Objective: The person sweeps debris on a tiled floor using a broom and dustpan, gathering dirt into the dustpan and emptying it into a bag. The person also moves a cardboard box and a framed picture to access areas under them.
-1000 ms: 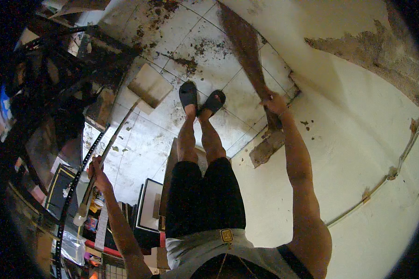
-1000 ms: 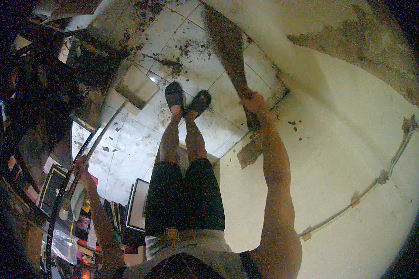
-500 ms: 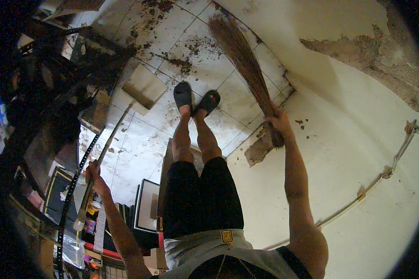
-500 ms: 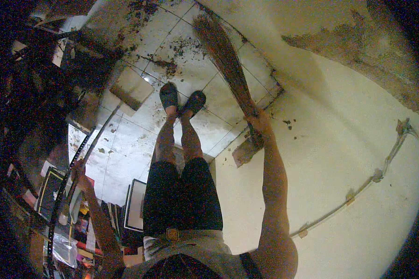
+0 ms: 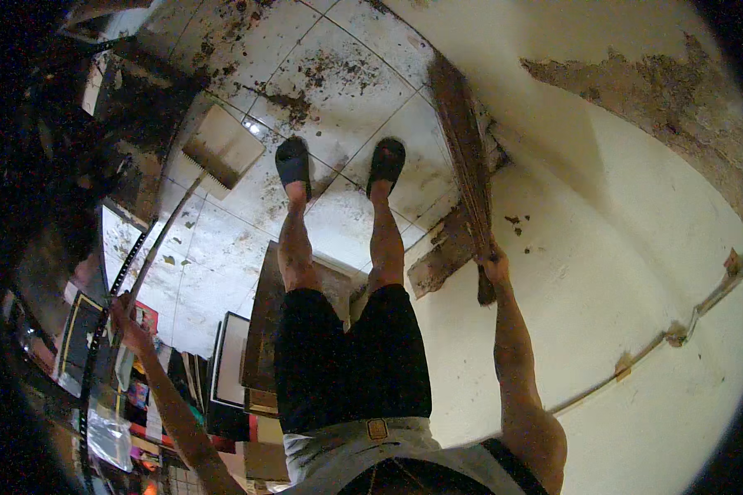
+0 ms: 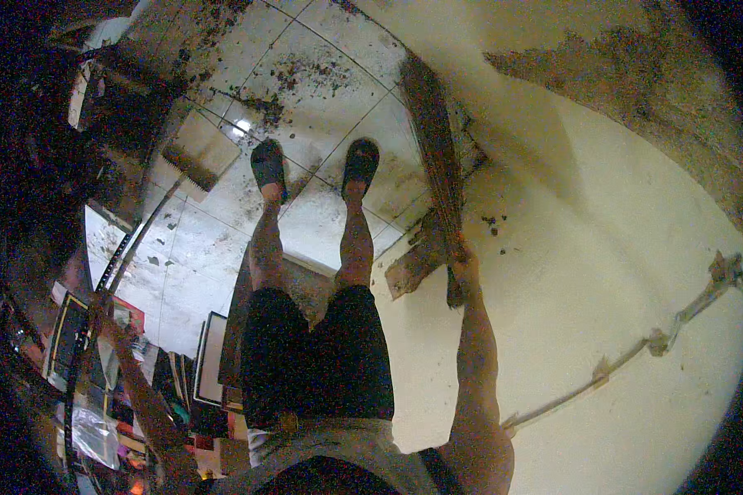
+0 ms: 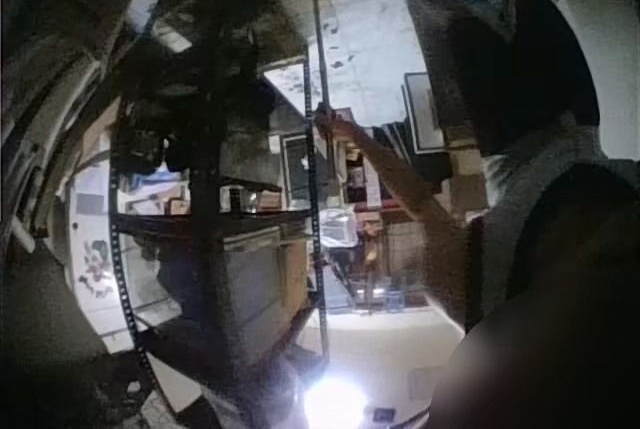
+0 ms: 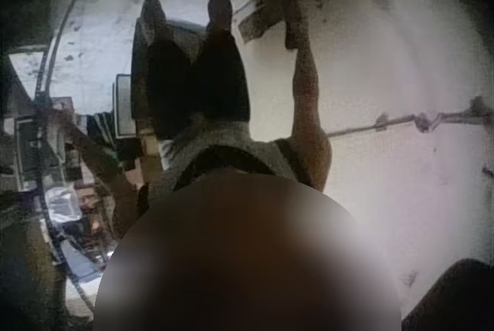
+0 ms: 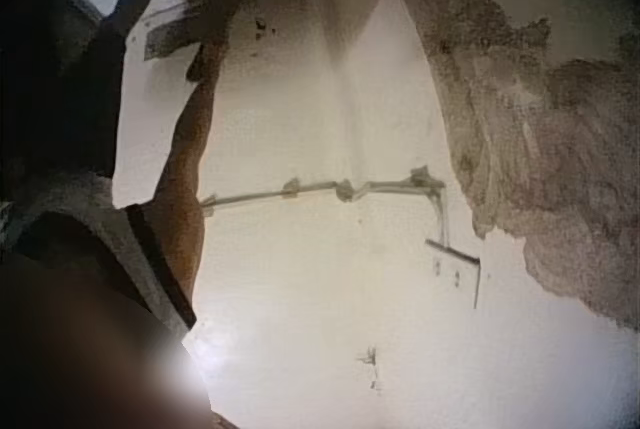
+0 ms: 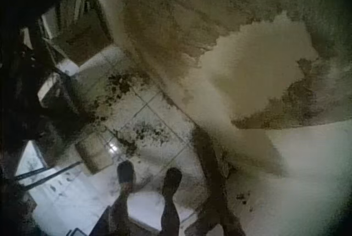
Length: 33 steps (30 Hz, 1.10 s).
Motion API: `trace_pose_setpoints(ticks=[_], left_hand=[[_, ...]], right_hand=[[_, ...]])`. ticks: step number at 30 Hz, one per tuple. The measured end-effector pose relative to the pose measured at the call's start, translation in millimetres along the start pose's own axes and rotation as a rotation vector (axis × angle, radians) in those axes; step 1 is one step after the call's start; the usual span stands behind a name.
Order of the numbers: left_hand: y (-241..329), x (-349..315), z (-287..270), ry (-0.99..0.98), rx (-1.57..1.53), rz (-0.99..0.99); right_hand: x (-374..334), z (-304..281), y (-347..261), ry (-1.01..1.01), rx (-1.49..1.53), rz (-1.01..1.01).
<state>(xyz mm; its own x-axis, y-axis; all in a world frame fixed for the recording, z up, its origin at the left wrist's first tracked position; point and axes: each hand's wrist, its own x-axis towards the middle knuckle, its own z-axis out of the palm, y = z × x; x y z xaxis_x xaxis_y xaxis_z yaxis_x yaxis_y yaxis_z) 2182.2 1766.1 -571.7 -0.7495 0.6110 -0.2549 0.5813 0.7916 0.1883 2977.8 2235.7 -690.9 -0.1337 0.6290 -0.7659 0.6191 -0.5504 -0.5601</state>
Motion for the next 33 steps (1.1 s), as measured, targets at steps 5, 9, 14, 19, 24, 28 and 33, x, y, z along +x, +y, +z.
trace_pose_setpoints(ticks=[5, 9, 14, 19, 24, 28, 33], left_hand=[[77, 15, -17, 0.140, -0.483, -0.399], [111, 5, -7, 0.213, -0.280, -0.330], [124, 0, -4, 0.302, -0.607, -0.481], [122, -3, -1, 0.228, -0.495, -0.397], [106, 9, -42, -0.362, -1.056, -0.689], [76, -9, -7, 0.057, -0.395, -0.204], [48, -22, 20, 0.217, 0.033, -0.097]], right_hand=[[15, -60, 30, -0.075, -0.576, -0.090], [4, -67, 23, -0.038, -0.673, -0.043], [0, -51, 20, -0.045, -0.533, 0.062], [17, -37, 25, -0.136, -0.674, -0.184], [-30, -41, 19, -0.109, -0.713, 0.150], [2, -23, 6, -0.079, -0.588, -0.107], [16, 22, -13, -0.140, -0.686, -0.157]])
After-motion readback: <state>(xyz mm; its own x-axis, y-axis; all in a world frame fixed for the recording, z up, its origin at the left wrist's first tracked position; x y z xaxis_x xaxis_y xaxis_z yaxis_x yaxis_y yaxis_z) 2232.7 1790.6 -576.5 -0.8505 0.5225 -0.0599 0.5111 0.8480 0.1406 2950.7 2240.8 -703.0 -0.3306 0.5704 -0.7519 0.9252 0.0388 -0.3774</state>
